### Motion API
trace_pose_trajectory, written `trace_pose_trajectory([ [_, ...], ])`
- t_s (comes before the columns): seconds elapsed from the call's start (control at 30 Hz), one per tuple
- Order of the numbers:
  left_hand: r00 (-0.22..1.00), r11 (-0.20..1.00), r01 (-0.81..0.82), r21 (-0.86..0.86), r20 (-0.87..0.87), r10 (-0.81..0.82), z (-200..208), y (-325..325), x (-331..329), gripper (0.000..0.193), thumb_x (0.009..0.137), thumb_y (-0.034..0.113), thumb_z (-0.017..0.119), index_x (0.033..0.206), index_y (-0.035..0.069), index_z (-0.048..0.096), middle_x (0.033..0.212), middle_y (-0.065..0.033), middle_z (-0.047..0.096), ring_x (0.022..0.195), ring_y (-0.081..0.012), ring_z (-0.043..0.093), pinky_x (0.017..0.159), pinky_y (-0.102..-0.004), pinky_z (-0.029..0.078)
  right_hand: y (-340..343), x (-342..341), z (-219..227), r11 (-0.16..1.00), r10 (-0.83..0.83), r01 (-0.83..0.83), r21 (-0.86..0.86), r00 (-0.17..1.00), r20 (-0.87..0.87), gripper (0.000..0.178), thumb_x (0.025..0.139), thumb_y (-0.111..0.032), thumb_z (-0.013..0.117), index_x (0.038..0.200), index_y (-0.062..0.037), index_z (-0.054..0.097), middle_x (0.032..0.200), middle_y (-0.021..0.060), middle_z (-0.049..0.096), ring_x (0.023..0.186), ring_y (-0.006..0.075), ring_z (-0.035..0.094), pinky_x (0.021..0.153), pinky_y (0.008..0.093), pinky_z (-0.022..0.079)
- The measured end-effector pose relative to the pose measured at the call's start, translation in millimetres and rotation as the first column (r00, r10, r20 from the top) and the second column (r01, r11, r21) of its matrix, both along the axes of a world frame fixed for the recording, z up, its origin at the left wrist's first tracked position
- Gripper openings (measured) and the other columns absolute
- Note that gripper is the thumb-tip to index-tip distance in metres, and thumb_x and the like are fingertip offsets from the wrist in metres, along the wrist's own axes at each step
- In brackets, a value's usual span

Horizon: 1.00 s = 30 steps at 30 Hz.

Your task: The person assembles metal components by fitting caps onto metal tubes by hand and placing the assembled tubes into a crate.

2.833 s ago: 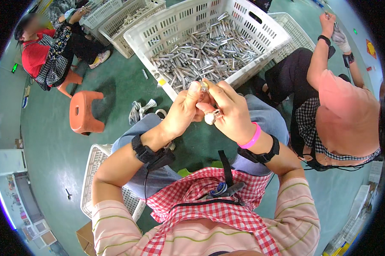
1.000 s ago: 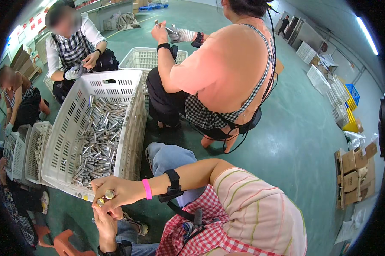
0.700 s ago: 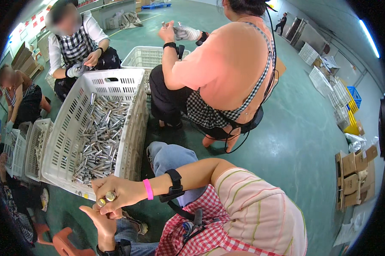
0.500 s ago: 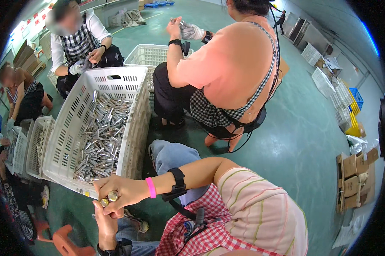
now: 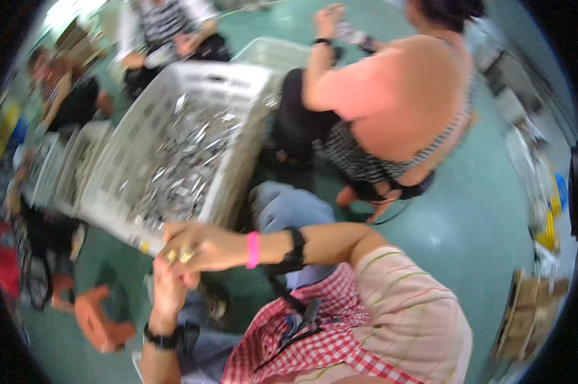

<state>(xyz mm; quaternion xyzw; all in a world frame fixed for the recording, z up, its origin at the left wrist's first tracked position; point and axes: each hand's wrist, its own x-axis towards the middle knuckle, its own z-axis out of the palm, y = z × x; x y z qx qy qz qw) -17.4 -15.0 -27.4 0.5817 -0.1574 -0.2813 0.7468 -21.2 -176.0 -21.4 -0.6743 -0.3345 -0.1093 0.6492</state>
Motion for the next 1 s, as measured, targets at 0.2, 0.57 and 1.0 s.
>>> trace_pose_trajectory([
  [0.2, 0.961, 0.994, 0.048, 0.095, 0.266, -0.072, 1, 13, 1, 0.046, 0.09, 0.049, 0.04, 0.073, 0.008, 0.048, 0.066, 0.0019, 0.049, 0.057, -0.006, 0.043, 0.05, -0.02, 0.035, 1, 0, 2, 0.989, 0.144, -0.147, -0.024, 0.983, -0.111, 0.025, 0.08, -0.019, 0.065, 0.098, -0.001, 0.063, 0.088, 0.0044, 0.043, 0.065, 0.0114, 0.058, 0.059, 0.0206, 0.046],
  [0.57, 0.966, 0.985, -0.122, -0.125, 0.213, 0.146, 85, 39, 5, 0.057, 0.091, 0.055, 0.024, 0.077, 0.004, 0.047, 0.052, 0.005, 0.026, 0.044, -0.0083, 0.024, 0.042, -0.0243, 0.021, 1, -4, 11, 0.997, -0.058, 0.047, -0.06, 0.978, -0.2, 0.044, 0.082, -0.029, 0.062, 0.116, -0.0026, 0.054, 0.087, 0.0026, 0.045, 0.078, 0.011, 0.043, 0.067, 0.023, 0.037],
  [1.0, 0.364, 0.365, -0.93, 0.046, 0.251, 0.897, 62, 233, -145, 0.042, 0.095, 0.029, 0.038, 0.123, -0.002, 0.042, 0.063, 0.0037, 0.037, 0.047, -0.0029, 0.029, 0.041, -0.0187, 0.024, -6, 4, 24, 0.982, -0.135, 0.188, 0.036, 0.815, -0.563, 0.03, 0.092, -0.026, 0.043, 0.104, -0.003, 0.059, 0.067, -0.0052, 0.043, 0.053, 0.002, 0.034, 0.043, 0.0201, 0.026],
])
